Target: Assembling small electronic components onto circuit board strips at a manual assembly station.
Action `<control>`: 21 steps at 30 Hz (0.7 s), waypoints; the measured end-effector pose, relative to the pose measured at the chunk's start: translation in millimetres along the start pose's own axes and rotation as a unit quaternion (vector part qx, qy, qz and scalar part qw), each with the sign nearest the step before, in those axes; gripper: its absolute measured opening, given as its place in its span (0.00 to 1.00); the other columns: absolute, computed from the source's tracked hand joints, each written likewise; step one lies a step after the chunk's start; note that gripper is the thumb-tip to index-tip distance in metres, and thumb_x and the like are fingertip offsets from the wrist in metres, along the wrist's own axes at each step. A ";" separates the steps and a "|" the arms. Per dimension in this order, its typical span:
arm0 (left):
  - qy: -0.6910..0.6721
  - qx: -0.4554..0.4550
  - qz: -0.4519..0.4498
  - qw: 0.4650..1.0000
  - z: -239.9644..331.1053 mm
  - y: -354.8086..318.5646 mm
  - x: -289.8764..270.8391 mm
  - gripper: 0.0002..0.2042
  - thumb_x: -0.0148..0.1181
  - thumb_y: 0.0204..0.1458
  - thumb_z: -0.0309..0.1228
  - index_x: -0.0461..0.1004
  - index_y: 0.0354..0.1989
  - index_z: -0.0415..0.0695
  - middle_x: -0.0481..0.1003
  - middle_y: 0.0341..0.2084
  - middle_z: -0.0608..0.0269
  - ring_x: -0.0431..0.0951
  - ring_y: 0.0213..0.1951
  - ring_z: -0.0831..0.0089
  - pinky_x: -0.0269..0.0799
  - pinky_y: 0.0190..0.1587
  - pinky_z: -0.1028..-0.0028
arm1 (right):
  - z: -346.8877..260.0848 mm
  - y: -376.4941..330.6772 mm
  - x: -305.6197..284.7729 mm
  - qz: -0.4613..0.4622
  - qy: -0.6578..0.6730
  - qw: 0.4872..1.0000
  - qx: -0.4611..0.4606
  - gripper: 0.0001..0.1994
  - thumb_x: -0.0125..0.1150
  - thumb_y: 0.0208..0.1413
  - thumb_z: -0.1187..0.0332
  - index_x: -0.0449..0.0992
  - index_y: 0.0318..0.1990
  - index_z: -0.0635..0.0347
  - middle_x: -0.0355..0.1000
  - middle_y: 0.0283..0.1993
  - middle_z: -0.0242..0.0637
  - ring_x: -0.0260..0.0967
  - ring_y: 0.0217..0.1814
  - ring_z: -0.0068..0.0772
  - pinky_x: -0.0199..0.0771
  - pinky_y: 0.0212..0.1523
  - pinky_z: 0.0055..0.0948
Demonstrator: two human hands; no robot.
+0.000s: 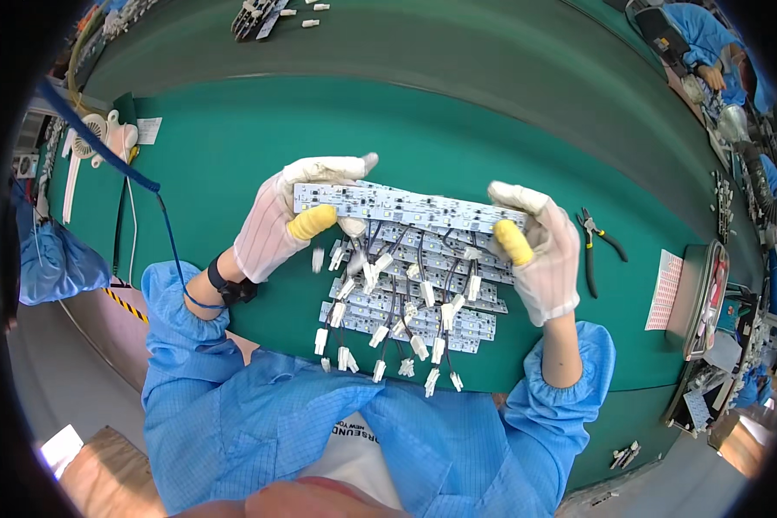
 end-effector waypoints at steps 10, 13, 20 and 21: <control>0.045 0.011 -0.010 0.999 -0.1 -5.8 -14.0 0.27 0.64 0.47 0.38 0.67 0.52 0.34 0.70 0.52 0.50 0.77 0.44 0.67 0.74 0.47 0.70 | -18.4 0.0 -12.5 -0.016 0.107 0.988 0.111 0.19 0.58 0.57 0.62 0.68 0.48 0.68 0.66 0.27 0.26 0.52 0.17 0.08 0.46 0.17 0.09; 0.064 0.054 -0.004 0.997 0.8 -5.7 -14.7 0.26 0.65 0.46 0.38 0.69 0.50 0.34 0.70 0.51 0.51 0.76 0.44 0.68 0.74 0.48 0.70 | -19.2 -1.6 -12.6 -0.001 0.118 0.990 0.072 0.18 0.55 0.58 0.62 0.67 0.49 0.68 0.66 0.31 0.26 0.51 0.16 0.07 0.46 0.17 0.09; -0.021 0.021 0.031 0.999 2.1 -6.6 -10.3 0.26 0.66 0.45 0.38 0.70 0.50 0.36 0.72 0.47 0.53 0.73 0.49 0.67 0.71 0.50 0.71 | -23.7 -0.7 -12.6 0.002 0.117 0.989 0.089 0.18 0.54 0.59 0.62 0.68 0.49 0.69 0.69 0.27 0.30 0.53 0.13 0.09 0.46 0.14 0.10; 0.054 0.096 0.052 0.993 -2.3 -4.2 -11.2 0.24 0.67 0.43 0.39 0.73 0.47 0.39 0.74 0.43 0.56 0.76 0.40 0.71 0.73 0.45 0.75 | -22.3 -1.1 -13.6 0.011 0.113 0.991 0.078 0.17 0.54 0.59 0.63 0.68 0.48 0.69 0.69 0.27 0.30 0.53 0.13 0.09 0.46 0.14 0.10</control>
Point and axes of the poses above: each hand's wrist, its own y-axis towards the middle knuckle, its own x-axis out of the palm, z = x × y, the point moved 1 cm from there along y, towards the middle knuckle
